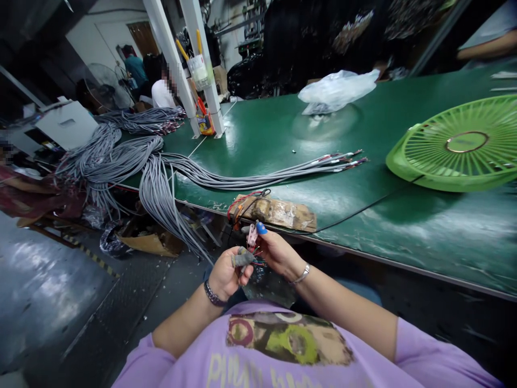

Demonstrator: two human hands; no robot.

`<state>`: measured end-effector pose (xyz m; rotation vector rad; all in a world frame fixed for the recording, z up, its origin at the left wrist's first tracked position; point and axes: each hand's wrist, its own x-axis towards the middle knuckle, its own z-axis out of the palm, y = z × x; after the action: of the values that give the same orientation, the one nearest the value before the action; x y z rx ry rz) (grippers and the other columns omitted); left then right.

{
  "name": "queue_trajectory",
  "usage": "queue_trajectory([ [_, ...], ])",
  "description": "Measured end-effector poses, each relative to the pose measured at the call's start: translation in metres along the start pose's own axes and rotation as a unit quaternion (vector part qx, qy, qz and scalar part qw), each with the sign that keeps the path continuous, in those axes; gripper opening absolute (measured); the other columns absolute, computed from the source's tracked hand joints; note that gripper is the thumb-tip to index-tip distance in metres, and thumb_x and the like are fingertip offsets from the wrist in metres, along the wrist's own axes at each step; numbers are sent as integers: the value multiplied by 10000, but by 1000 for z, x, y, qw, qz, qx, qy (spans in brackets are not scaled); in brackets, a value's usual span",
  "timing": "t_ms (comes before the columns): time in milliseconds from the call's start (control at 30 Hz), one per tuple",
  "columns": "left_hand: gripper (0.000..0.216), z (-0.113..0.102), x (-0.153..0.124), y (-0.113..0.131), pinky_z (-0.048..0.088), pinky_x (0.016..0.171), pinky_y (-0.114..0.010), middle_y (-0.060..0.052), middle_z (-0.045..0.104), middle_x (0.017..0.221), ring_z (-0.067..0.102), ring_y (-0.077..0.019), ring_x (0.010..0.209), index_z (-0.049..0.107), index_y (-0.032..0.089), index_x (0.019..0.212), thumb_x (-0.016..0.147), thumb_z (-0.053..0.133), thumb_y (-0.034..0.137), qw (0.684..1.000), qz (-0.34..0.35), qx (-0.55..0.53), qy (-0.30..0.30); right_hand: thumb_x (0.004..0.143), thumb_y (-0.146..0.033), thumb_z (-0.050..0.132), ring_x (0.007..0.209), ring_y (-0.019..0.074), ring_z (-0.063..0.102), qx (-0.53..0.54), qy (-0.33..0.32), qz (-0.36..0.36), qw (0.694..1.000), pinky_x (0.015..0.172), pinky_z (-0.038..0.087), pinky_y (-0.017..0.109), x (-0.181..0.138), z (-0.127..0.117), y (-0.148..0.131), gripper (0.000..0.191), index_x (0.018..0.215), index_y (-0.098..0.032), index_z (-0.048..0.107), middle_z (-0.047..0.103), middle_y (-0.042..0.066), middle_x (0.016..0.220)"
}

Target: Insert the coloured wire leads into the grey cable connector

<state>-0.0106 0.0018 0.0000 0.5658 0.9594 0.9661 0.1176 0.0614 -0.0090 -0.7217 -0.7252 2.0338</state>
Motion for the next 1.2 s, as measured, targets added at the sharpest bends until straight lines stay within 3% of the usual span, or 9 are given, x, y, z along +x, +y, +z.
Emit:
queue_trajectory([
  [233, 274, 2, 5, -2, 222, 266, -151, 27, 524, 388, 399, -67, 256, 484, 166, 649, 598, 691, 338, 1000, -26, 17, 6, 641, -548, 697, 549, 106, 446, -17, 18, -33, 999, 549, 335, 257, 0, 5, -1, 403, 602, -156, 608, 548, 1, 583],
  [400, 259, 1, 6, -3, 220, 265, -152, 31, 512, 377, 390, -68, 253, 505, 163, 671, 594, 681, 338, 999, -33, 26, 11, 610, -562, 712, 552, 107, 440, 3, 29, -7, 1000, 547, 353, 257, -1, 6, -2, 415, 637, -160, 609, 548, -2, 596],
  [767, 238, 4, 0, 3, 196, 258, -154, 19, 512, 364, 352, -66, 239, 511, 165, 685, 559, 653, 309, 999, -48, 15, 5, 682, -562, 656, 533, 99, 428, 15, 4, -2, 1000, 511, 358, 234, -4, 7, -3, 403, 679, -161, 618, 533, -8, 587],
  [933, 269, 1, -2, 2, 180, 256, -156, 14, 517, 364, 353, -68, 230, 484, 171, 655, 564, 681, 331, 998, -54, 18, -13, 712, -568, 622, 552, 108, 482, 35, 14, 35, 999, 548, 412, 248, -4, 1, -3, 390, 755, -181, 618, 580, 4, 646],
  [1067, 318, -1, -4, 3, 172, 258, -159, 12, 506, 353, 357, -71, 225, 493, 165, 657, 577, 698, 396, 998, -53, 17, -21, 725, -570, 604, 572, 107, 511, 33, -18, 52, 998, 564, 426, 245, -4, -3, -5, 394, 757, -177, 612, 594, 10, 671],
  [1200, 335, -5, -3, 10, 182, 257, -158, 17, 505, 348, 352, -72, 221, 510, 161, 664, 554, 729, 388, 997, -61, 12, -36, 729, -511, 637, 564, 103, 496, -7, -36, 15, 999, 557, 408, 238, -3, -3, -5, 350, 759, -163, 613, 577, 3, 633],
])
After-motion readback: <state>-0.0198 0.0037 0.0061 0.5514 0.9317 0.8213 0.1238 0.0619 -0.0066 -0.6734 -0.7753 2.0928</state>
